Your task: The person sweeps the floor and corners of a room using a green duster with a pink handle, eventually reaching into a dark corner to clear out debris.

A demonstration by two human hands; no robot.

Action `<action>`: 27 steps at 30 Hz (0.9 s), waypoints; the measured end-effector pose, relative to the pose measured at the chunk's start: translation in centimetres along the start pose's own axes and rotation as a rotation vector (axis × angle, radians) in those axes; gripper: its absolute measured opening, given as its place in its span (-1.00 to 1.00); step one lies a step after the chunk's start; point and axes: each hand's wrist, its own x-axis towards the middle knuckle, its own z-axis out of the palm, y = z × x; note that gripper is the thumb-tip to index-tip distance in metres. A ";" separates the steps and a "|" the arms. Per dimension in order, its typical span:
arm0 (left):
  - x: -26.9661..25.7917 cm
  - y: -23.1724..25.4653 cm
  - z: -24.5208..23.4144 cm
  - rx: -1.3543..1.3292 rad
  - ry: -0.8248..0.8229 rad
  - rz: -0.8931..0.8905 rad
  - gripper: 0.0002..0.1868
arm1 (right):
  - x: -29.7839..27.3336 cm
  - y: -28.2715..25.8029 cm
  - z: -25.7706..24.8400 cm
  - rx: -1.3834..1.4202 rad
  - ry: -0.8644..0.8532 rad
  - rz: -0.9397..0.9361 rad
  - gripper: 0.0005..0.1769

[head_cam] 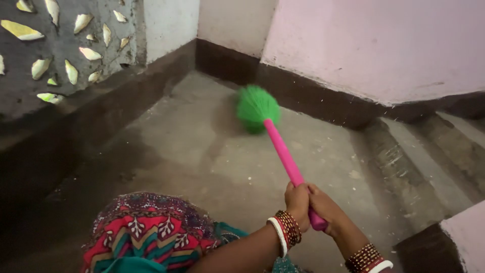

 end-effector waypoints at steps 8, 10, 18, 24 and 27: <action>-4.9 2.3 1.0 0.042 0.116 -0.015 -0.79 | -3.3 -2.2 1.0 -0.155 -0.071 0.067 -0.62; -6.0 2.9 1.6 0.017 0.119 -0.018 -0.77 | -4.3 -2.9 1.1 -0.266 -0.065 0.080 -0.62; -5.9 4.5 2.9 -0.060 -0.030 0.102 -0.75 | -6.8 -7.1 2.4 -0.179 -0.080 -0.151 -0.68; -4.9 8.4 3.7 0.122 -0.080 0.027 -0.73 | -3.5 -8.4 1.9 -0.126 -0.120 -0.113 -0.62; 1.0 7.0 4.0 0.169 -0.073 0.019 -0.69 | 0.6 -8.1 -0.1 -0.179 -0.140 -0.168 -0.58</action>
